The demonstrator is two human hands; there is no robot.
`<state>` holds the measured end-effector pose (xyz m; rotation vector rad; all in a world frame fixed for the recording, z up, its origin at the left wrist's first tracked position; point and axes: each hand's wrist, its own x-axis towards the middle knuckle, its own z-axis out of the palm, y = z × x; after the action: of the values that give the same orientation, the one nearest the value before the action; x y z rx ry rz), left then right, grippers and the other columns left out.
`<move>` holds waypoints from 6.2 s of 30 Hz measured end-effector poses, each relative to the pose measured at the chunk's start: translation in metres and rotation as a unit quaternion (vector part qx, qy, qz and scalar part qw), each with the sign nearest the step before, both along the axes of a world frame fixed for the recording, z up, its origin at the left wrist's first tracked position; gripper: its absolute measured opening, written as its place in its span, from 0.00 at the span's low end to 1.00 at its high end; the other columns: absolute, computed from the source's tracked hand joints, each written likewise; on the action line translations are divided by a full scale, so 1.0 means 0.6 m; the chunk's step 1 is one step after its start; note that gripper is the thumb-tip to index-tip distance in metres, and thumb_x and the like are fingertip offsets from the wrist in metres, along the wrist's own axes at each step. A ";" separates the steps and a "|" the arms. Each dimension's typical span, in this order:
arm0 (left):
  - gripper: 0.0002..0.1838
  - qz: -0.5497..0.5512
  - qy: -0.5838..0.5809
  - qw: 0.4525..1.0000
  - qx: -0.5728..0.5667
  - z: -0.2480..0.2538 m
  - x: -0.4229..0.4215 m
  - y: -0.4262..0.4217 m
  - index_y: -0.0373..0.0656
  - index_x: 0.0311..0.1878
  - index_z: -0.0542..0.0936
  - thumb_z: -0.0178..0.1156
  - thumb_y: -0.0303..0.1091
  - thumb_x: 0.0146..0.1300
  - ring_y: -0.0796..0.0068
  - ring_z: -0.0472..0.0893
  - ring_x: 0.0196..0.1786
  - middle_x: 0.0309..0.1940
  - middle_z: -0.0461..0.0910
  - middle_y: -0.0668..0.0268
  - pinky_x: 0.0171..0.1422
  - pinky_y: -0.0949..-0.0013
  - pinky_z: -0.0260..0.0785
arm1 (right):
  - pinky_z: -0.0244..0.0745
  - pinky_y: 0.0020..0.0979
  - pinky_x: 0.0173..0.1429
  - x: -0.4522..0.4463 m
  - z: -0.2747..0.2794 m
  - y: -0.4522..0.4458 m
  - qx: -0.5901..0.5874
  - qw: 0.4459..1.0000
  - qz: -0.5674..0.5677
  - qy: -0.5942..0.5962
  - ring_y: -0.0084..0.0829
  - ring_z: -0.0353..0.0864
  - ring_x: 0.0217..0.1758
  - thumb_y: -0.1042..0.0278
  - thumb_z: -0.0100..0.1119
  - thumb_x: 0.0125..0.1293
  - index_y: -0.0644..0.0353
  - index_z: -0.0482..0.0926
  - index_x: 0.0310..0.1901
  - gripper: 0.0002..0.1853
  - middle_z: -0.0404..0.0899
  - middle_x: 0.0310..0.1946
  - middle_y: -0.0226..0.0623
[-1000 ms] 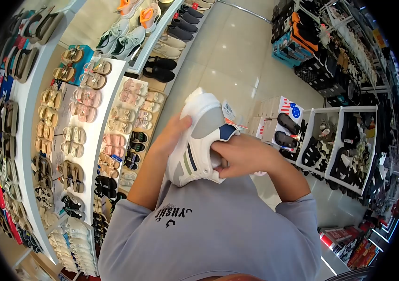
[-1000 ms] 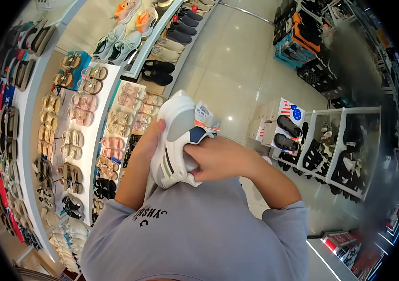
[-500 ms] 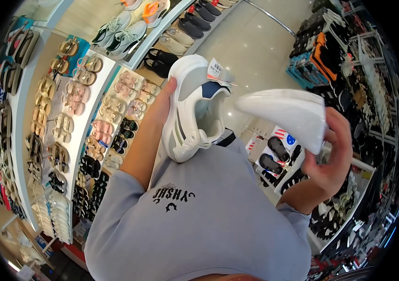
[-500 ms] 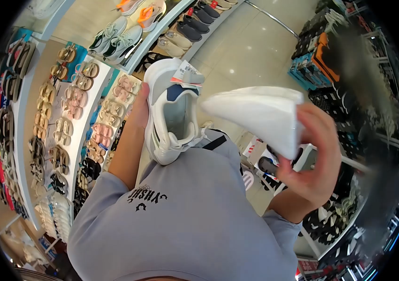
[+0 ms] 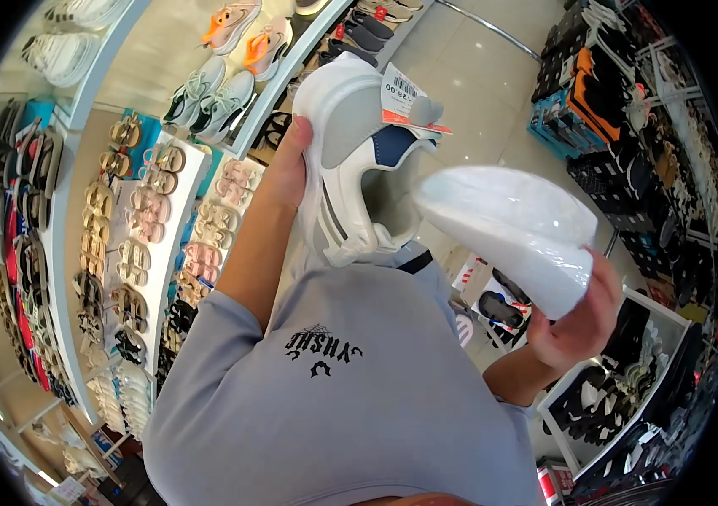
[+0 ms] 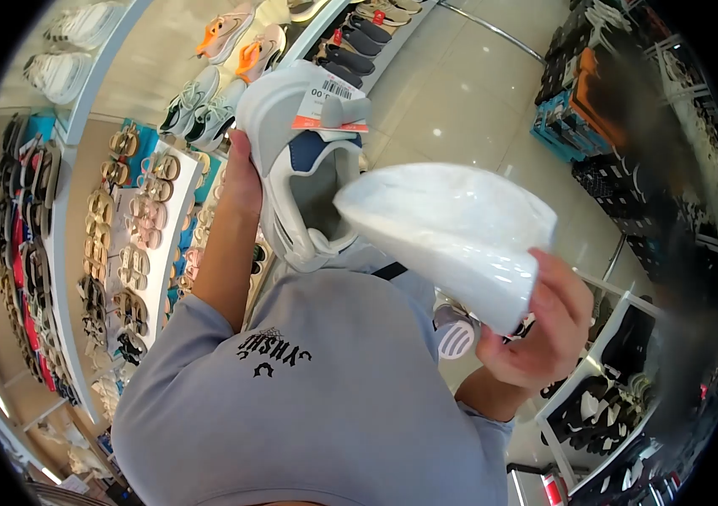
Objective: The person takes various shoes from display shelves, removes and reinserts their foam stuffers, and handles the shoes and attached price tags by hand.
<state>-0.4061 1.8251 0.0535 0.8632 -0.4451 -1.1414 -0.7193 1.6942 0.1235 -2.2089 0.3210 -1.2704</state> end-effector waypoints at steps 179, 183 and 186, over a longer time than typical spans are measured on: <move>0.40 0.061 0.270 0.961 0.019 -0.108 1.031 -2.964 0.41 0.70 0.63 0.30 0.66 0.71 0.51 0.76 0.61 0.62 0.73 0.52 0.66 0.50 0.68 | 0.66 0.27 0.33 1.249 -0.125 -2.857 0.353 0.911 0.009 0.211 0.27 0.72 0.28 0.71 0.62 0.64 0.64 0.80 0.40 0.06 0.77 0.33 0.36; 0.41 0.092 0.283 0.955 0.006 -0.131 1.028 -3.044 0.42 0.70 0.65 0.28 0.68 0.70 0.51 0.76 0.60 0.60 0.74 0.51 0.65 0.50 0.68 | 0.65 0.31 0.31 1.234 -0.137 -2.970 0.338 0.875 0.132 0.320 0.31 0.70 0.25 0.66 0.60 0.66 0.68 0.77 0.33 0.12 0.71 0.24 0.40; 0.43 0.137 0.293 0.946 -0.013 -0.148 1.025 -3.118 0.42 0.69 0.66 0.26 0.69 0.69 0.50 0.76 0.59 0.59 0.75 0.51 0.65 0.49 0.68 | 0.65 0.32 0.30 1.217 -0.119 -3.057 0.288 0.876 0.168 0.348 0.32 0.69 0.24 0.66 0.60 0.66 0.69 0.76 0.32 0.12 0.72 0.24 0.41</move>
<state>0.2090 -0.0455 -0.0353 0.5034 0.1494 -1.0680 0.0110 -0.1399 0.0519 -1.9800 0.4827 -0.1113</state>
